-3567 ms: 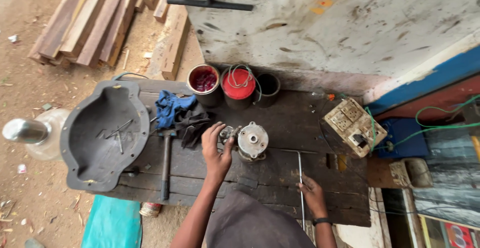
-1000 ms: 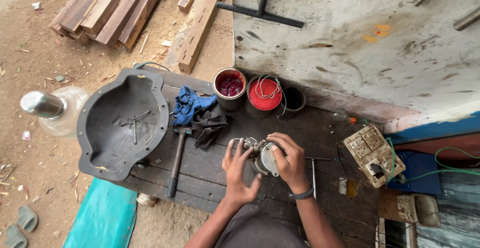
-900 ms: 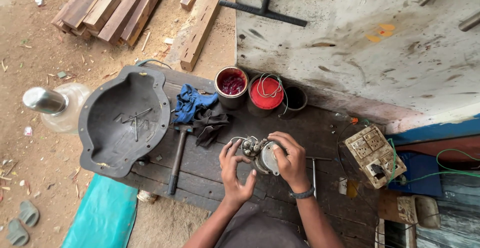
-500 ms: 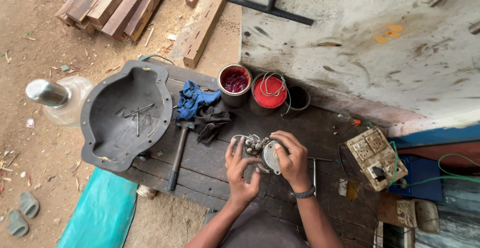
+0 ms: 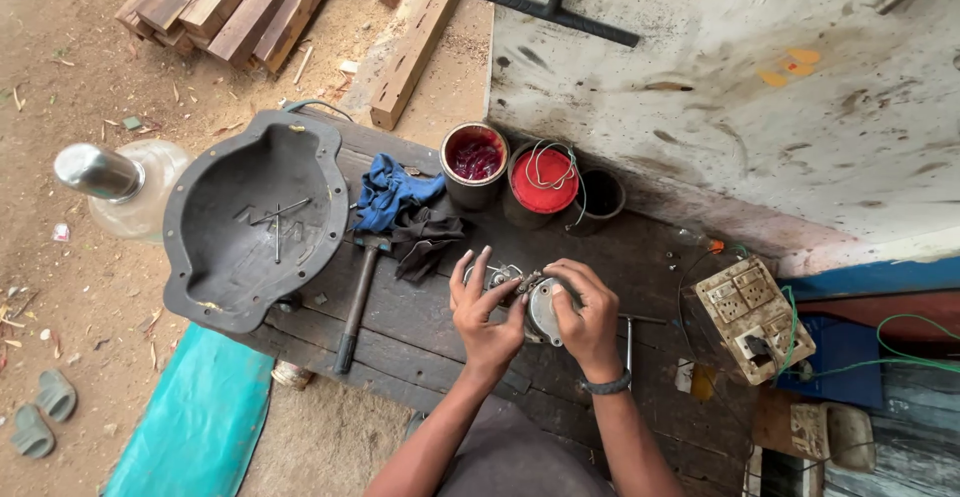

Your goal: The person works at an outdoor workbench on a small electric motor or pump assembly. They use a T-handle socket wrench to loosen fasteners, separate the motor housing from its end cap by hand, pull out the internal armature, and then use a spanner to work on the reassembled unit.

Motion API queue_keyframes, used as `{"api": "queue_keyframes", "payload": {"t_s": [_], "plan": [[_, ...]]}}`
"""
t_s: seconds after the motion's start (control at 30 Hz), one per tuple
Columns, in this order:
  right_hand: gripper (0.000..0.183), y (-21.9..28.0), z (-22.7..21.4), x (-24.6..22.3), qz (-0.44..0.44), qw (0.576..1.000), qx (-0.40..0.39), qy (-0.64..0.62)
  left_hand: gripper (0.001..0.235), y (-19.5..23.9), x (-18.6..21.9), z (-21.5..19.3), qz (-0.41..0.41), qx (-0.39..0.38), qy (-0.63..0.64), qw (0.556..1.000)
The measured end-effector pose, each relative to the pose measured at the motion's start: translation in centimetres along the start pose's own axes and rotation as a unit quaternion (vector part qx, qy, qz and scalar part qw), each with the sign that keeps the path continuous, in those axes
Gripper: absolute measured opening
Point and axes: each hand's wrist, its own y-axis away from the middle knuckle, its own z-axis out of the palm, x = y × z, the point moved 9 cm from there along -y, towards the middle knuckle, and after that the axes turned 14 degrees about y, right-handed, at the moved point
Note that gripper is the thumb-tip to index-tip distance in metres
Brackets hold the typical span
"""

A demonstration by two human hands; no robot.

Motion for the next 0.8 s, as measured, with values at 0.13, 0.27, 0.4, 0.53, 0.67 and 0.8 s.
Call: {"api": "queue_keyframes", "payload": {"t_s": [0.13,0.27,0.4,0.53,0.67,0.8], "plan": [[0.024,0.0,0.0,0.0,0.007,1.000,-0.001,0.002,0.027,0.0,-0.4,-0.2,-0.016,0.022,0.027,0.999],[0.024,0.0,-0.1,0.0,0.000,1.000,-0.001,0.004,0.032,-1.5,0.6,-0.6,-0.010,-0.024,0.013,1.000],[0.024,0.0,0.1,0.0,-0.003,1.000,-0.003,0.005,0.037,-1.1,-0.5,0.1,0.005,-0.106,-0.005,0.994],[0.025,0.1,0.2,0.4,-0.006,1.000,0.000,0.007,0.034,-0.6,-0.7,0.2,0.029,-0.094,0.001,0.995],[0.025,0.1,0.2,0.3,-0.007,1.000,0.001,0.011,0.032,-0.1,0.0,0.3,0.047,-0.037,0.016,0.998],[0.023,-0.1,-0.7,-1.9,-0.063,0.992,0.003,0.109,0.025,0.3,0.5,-0.7,0.043,0.003,0.034,0.998]]}}
